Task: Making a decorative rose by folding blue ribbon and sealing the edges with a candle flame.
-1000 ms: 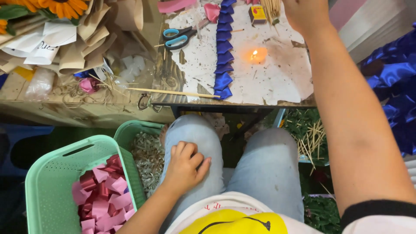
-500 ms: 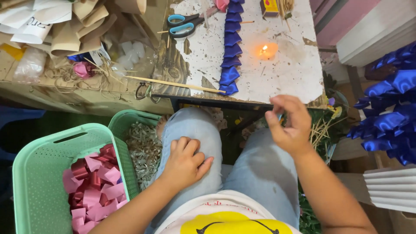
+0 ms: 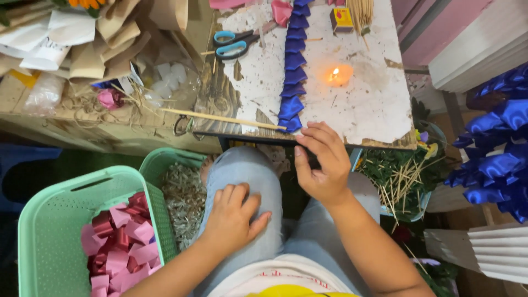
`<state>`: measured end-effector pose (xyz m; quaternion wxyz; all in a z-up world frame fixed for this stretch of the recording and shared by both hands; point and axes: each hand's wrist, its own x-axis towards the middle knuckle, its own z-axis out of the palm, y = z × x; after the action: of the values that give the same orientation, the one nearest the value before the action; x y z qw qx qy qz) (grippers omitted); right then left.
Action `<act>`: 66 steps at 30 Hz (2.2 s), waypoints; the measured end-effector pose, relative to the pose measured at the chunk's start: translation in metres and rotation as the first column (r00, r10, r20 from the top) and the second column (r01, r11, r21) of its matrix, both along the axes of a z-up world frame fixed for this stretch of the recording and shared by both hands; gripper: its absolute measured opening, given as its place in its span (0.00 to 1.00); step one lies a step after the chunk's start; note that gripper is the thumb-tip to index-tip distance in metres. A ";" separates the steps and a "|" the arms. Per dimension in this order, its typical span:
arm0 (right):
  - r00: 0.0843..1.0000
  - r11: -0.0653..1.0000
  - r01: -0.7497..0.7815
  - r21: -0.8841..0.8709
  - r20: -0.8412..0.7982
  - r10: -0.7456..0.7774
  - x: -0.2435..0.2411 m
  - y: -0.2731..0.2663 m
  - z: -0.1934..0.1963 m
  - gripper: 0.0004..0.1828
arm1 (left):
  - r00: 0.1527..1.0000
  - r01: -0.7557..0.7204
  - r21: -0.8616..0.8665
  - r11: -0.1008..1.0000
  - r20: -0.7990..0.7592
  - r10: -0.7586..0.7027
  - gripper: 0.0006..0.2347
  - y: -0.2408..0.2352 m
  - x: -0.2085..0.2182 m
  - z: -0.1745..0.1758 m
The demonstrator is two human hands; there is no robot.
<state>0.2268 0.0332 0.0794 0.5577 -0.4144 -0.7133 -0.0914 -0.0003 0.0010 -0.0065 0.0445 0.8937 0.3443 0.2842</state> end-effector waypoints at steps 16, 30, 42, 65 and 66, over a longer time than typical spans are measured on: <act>0.971 0.961 0.206 0.187 0.081 -0.224 -0.007 0.027 -0.035 0.07 | 0.951 -0.019 0.307 0.951 0.299 -0.078 0.04 0.166 0.016 0.148; 0.968 0.948 0.212 0.237 0.084 -0.237 -0.001 0.033 -0.050 0.11 | 0.845 -0.535 -0.515 0.670 -0.315 0.433 0.18 0.365 0.112 0.148; 0.964 0.943 0.258 0.210 0.003 -0.265 -0.009 0.035 -0.043 0.10 | 0.690 0.394 -0.656 0.644 0.674 0.265 0.10 0.319 0.102 0.174; 0.971 0.959 0.236 0.156 -0.016 -0.237 -0.018 0.034 -0.039 0.10 | 0.845 0.503 -0.591 0.631 0.489 -0.215 0.07 0.277 0.173 0.149; 0.972 0.960 0.234 0.153 -0.011 -0.235 -0.017 0.034 -0.039 0.10 | 0.852 0.493 -0.601 0.629 0.479 -0.210 0.07 0.276 0.173 0.150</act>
<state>0.2095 0.0670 0.0405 0.5705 -0.4517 -0.6520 -0.2130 0.1724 0.2774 0.1435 0.5009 0.7883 0.2266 0.2762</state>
